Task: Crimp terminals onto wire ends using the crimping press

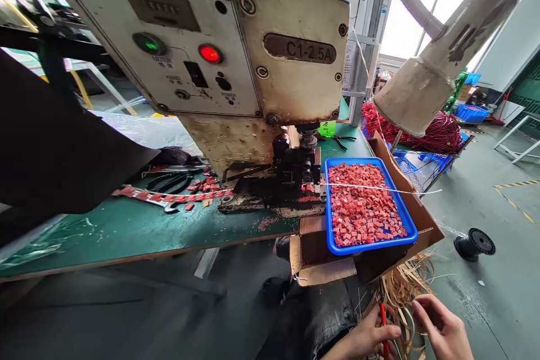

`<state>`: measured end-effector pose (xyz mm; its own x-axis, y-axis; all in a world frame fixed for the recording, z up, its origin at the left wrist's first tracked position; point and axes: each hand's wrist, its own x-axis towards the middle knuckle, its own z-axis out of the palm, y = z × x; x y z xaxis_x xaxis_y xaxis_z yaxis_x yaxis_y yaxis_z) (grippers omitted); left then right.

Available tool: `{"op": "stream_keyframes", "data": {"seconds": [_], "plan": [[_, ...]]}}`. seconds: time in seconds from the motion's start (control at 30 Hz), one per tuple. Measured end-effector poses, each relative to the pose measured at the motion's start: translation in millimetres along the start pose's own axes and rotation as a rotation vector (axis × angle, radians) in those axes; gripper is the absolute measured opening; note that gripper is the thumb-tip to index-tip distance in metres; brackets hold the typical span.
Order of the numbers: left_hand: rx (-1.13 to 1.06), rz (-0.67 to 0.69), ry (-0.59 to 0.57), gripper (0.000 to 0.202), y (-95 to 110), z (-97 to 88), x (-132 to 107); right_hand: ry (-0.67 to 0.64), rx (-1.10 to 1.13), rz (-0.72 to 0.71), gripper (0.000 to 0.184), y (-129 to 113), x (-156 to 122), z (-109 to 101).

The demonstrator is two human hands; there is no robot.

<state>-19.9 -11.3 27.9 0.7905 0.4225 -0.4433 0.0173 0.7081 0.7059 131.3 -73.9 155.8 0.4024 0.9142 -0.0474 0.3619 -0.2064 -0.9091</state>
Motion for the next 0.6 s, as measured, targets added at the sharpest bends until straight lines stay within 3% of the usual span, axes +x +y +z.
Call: {"op": "stream_keyframes", "data": {"seconds": [0.1, 0.2, 0.33, 0.53, 0.6], "plan": [[-0.083, -0.005, -0.028, 0.084, 1.5, 2.4, -0.6, -0.134, -0.022, -0.024, 0.055, 46.0, 7.2, 14.5], [-0.065, 0.038, -0.059, 0.099, 6.1, 4.0, -6.0, -0.255, 0.001, -0.053, 0.067, 65.6, -1.8, 36.6], [-0.014, 0.057, -0.078, 0.107, 12.5, 5.9, -13.0, -0.191, 0.092, 0.008, 0.074, 59.2, -15.0, 47.7], [0.038, 0.046, -0.03, 0.11, 12.8, 6.2, -14.0, -0.213, 0.157, 0.051, 0.069, 38.7, -19.4, 50.8], [0.025, 0.088, -0.063, 0.109, 12.9, 6.2, -13.5, -0.227, 0.17, 0.104, 0.072, 33.2, -19.4, 49.8]]}}
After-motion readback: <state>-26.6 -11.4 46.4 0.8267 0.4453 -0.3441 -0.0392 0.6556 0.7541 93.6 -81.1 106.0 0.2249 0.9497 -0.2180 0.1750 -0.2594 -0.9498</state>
